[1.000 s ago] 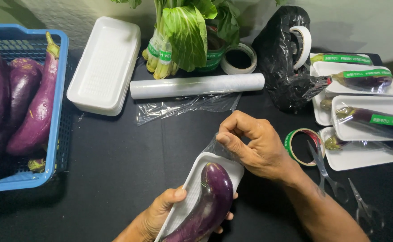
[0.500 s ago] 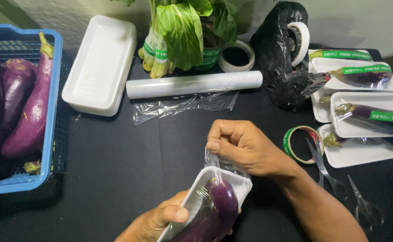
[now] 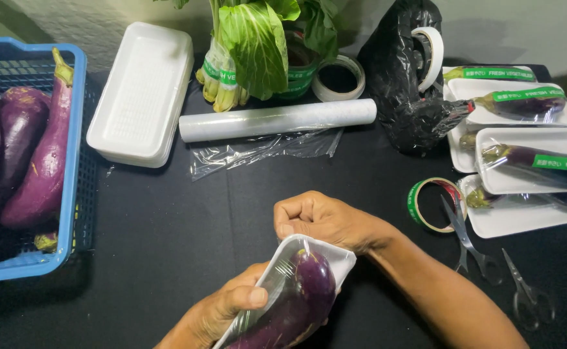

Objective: Packaging an eggplant by placing it in a foam tray, wrapping it with plastic film, and applying a green label tape.

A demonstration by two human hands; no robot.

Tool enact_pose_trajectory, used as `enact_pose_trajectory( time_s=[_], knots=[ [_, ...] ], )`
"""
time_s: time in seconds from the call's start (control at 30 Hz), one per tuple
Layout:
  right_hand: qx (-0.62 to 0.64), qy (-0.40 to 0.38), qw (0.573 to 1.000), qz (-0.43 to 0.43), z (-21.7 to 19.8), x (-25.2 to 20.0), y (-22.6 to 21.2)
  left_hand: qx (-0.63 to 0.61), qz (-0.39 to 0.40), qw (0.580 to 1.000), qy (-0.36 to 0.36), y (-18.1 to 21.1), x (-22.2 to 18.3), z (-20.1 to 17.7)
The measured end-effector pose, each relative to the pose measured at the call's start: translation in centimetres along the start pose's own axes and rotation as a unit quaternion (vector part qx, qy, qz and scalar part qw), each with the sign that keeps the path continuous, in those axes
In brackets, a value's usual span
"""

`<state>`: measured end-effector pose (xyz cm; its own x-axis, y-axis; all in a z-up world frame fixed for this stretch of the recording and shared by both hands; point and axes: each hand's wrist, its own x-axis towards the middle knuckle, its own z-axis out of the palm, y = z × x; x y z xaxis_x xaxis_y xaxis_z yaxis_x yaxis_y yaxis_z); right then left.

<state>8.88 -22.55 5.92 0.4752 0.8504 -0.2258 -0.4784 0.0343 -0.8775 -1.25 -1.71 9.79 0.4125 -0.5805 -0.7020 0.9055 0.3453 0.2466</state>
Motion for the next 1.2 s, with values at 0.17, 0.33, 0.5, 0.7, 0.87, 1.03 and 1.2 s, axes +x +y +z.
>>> enact_pose_trajectory(
  time_s=[0.17,0.33,0.5,0.7,0.87,1.03,1.2],
  knots=[
    [0.015,-0.022,1.0,-0.016,0.4,0.3,0.3,0.046,0.061,0.965,-0.252,-0.7,3.8,-2.5],
    [0.077,-0.083,0.993,-0.015,2.9,0.1,-0.2,0.041,0.1,0.946,-0.306,-0.8,3.7,-2.8],
    [-0.173,0.06,0.981,0.06,4.5,0.5,-0.1,-0.017,0.057,0.96,-0.272,-1.4,4.0,-4.1],
    [-0.176,0.315,0.93,-0.067,-0.5,1.3,0.2,-0.212,0.004,0.928,-0.307,-0.7,2.8,-3.4],
    [-0.169,0.247,0.944,-0.136,2.8,-1.7,-3.5,-0.197,0.036,0.932,-0.304,-0.7,3.9,-4.5],
    [-0.116,0.179,0.976,-0.048,4.1,-1.7,-2.8,-0.21,0.047,0.91,-0.354,-0.6,5.2,-5.7],
    [-0.141,0.145,0.979,-0.015,3.5,-0.5,-1.3,-0.193,0.064,0.926,-0.318,-1.3,5.6,-6.5]
  ],
)
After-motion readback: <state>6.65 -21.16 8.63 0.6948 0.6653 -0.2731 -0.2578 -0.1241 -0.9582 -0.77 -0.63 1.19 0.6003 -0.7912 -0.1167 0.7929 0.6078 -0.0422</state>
